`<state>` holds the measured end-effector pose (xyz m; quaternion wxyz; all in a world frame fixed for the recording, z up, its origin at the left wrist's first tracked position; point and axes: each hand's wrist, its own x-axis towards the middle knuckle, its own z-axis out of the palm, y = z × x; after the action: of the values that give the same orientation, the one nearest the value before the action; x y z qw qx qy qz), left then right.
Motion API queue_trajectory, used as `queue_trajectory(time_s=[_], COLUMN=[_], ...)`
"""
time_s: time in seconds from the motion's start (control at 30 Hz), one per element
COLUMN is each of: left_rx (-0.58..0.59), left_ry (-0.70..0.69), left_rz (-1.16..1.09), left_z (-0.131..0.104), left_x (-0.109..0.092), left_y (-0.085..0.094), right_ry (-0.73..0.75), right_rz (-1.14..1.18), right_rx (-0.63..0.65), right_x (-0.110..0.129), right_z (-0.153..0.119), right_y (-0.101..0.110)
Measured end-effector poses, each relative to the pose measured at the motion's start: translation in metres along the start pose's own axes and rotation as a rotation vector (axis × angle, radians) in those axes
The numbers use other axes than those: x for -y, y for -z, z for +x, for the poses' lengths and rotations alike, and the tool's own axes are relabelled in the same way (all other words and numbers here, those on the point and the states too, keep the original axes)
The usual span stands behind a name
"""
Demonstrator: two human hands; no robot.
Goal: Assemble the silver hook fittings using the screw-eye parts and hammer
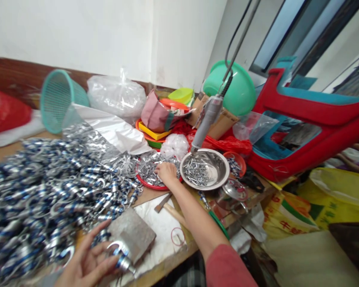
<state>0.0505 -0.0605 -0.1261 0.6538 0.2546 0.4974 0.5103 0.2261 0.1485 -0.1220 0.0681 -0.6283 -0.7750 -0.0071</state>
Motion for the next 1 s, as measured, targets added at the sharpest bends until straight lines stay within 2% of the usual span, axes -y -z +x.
queue_trajectory(time_s=[0.1, 0.27, 0.53, 0.7, 0.83, 0.97, 1.0], left_rx=[0.006, 0.000, 0.025, 0.014, 0.035, 0.037, 0.035], left_ry=[-0.005, -0.024, -0.029, -0.050, -0.060, -0.064, -0.065], left_rz=[0.005, 0.013, 0.097, 0.097, 0.081, 0.066, 0.069], left_z=[-0.002, -0.001, 0.000, -0.001, 0.000, 0.001, 0.001], left_x=[-0.001, -0.002, -0.004, -0.004, -0.002, 0.002, 0.003], left_y=[-0.001, -0.001, 0.001, 0.001, 0.001, 0.004, 0.004], right_ry=[-0.008, 0.003, -0.001, -0.030, 0.008, 0.176, 0.259], right_rz=[0.021, 0.044, 0.059, 0.124, 0.247, 0.456, 0.590], right_rx=[-0.023, -0.035, 0.024, -0.012, -0.049, 0.009, 0.028], right_x=[-0.007, -0.018, 0.004, -0.002, -0.003, 0.019, 0.025], right_z=[0.007, -0.004, 0.005, 0.000, -0.029, -0.089, -0.107], right_y=[0.001, 0.001, -0.007, 0.007, 0.025, 0.036, 0.037])
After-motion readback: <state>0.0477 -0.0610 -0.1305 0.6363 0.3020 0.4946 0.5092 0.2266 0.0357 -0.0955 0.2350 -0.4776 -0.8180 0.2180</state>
